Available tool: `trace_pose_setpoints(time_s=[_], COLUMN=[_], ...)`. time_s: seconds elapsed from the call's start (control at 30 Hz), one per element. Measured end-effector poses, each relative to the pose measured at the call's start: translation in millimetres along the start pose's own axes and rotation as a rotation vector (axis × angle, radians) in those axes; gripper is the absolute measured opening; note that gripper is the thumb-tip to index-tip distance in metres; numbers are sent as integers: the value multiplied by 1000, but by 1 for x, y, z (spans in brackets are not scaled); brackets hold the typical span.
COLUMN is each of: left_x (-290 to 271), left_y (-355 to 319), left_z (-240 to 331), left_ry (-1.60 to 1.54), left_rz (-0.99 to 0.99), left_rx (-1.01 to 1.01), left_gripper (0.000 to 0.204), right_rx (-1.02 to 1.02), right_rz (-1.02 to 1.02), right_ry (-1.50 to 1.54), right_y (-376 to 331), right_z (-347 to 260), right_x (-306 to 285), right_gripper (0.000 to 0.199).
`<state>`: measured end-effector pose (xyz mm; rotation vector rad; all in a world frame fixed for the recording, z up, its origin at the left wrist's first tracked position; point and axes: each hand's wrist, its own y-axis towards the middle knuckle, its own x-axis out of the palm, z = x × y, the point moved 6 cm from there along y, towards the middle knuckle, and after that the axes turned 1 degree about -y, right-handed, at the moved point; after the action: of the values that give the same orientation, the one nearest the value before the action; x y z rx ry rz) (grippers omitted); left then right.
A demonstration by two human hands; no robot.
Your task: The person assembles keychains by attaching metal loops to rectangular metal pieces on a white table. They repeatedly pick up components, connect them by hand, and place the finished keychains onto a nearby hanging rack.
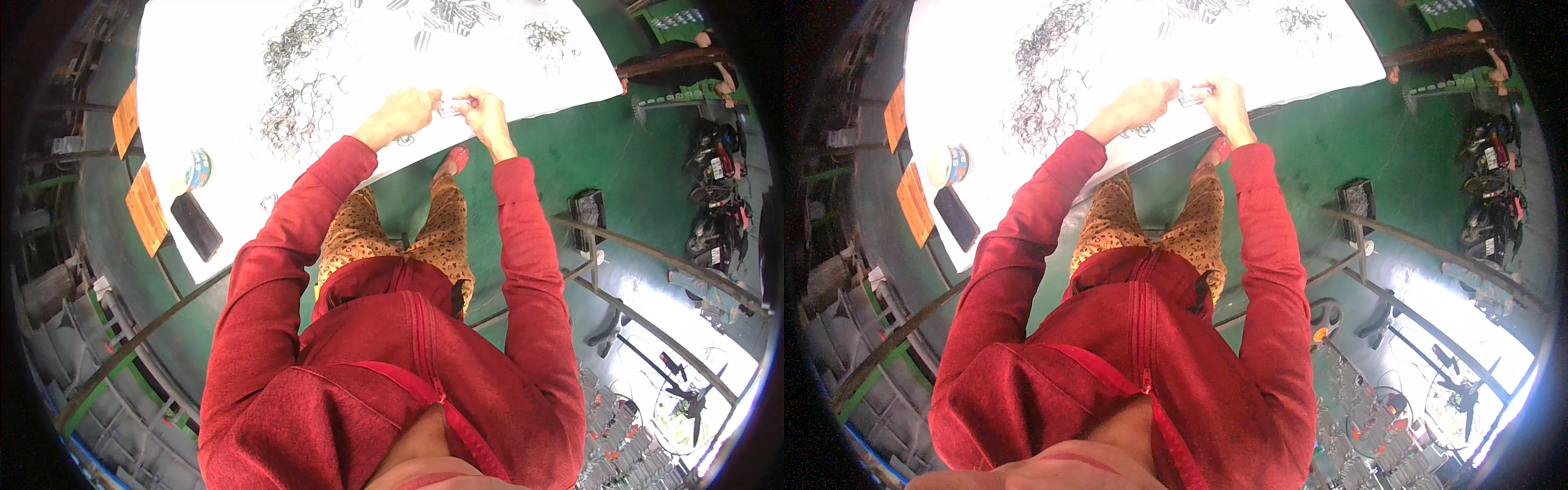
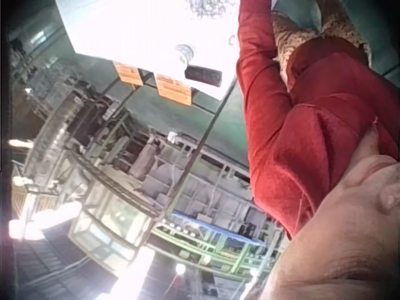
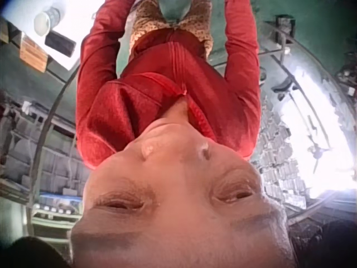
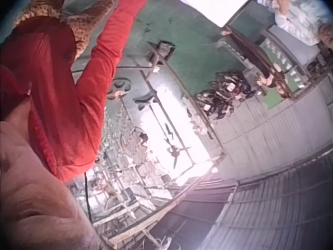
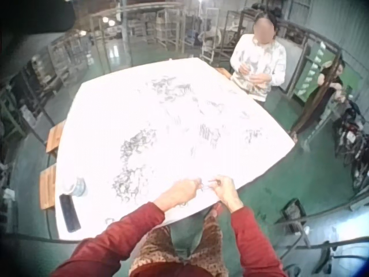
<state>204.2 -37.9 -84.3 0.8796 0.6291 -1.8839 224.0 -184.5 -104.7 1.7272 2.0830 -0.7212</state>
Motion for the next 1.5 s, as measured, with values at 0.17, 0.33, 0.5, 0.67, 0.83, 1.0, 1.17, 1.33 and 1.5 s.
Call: trace_pose_setpoints(time_s=[0.17,0.33,0.5,0.67,0.83,1.0,1.17,1.33,1.5], left_x=[-8,-6,-16,-22,-26,-21,-27,-43,-54], left_y=[3,-3,-27,-45,-61,-62,-52,-51,-42], left_z=[-10,-3,36,53,66,66,47,57,69], left_ry=[-44,-225,-333,-395,-197,-486,-539,-391,1], left_rz=[141,224,386,454,507,494,458,450,504], left_rx=[-36,7,-66,-35,99,-131,-36,180,510], left_gripper=[20,26,31,27,23,24,24,14,16], right_rx=[-40,-10,-181,-55,-113,-116,-194,-163,61], right_rz=[122,274,443,354,373,541,472,121,-105], right_ry=[17,178,435,739,845,997,980,1253,1252], right_y=[-15,-36,-67,-96,-115,-122,-105,-79,-49], right_z=[0,3,-15,-23,-42,-41,-28,-31,-23], right_x=[-3,-8,-11,-8,-12,-1,-3,-11,-15], right_gripper=[18,19,16,13,13,12,15,19,28])
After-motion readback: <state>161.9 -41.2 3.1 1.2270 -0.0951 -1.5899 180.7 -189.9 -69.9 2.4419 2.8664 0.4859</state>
